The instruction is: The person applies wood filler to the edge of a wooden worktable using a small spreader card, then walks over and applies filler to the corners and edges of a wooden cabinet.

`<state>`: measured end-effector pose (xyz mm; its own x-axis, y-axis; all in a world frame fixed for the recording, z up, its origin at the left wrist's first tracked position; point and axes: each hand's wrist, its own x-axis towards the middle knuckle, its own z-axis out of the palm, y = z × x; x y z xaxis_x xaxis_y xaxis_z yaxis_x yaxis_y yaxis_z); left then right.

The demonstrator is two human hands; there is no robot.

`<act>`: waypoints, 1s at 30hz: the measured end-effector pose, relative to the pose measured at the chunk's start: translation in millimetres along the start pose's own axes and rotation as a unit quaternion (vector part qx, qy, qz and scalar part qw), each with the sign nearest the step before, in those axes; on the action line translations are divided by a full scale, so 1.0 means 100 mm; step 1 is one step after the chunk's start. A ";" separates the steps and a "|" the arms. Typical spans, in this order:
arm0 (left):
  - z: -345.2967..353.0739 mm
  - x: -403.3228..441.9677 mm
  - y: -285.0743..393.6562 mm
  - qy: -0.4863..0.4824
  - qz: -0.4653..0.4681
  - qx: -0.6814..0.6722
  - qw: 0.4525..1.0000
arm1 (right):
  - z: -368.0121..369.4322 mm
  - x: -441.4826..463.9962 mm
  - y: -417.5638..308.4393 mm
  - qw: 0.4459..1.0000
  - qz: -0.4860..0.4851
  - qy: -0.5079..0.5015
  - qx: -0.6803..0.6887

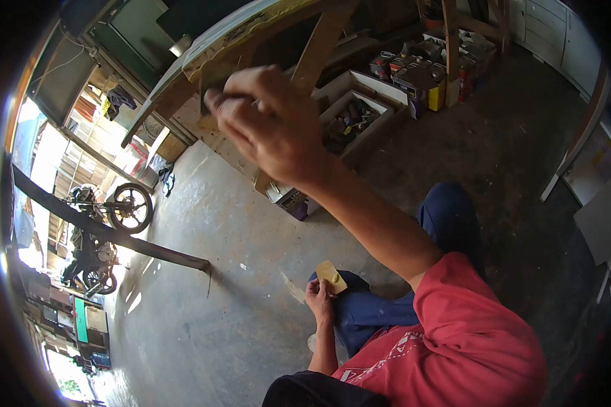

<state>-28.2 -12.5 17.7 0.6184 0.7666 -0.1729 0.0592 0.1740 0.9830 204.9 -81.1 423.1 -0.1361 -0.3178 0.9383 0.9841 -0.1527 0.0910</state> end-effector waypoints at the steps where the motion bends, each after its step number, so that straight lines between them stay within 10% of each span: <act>1: 0.00 0.00 -0.01 -0.003 0.000 -0.005 1.000 | -0.03 -0.03 -0.04 0.999 0.000 -0.030 0.021; 30: 0.00 -0.03 0.07 0.010 -0.005 0.024 1.000 | -0.06 -0.13 0.22 0.997 -0.007 0.035 -0.066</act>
<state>-29.4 -13.3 25.2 0.6015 0.7774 -0.1843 0.1043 0.1523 0.9828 227.8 -85.7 411.0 -0.1622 -0.3787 0.9112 0.9592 -0.2772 0.0555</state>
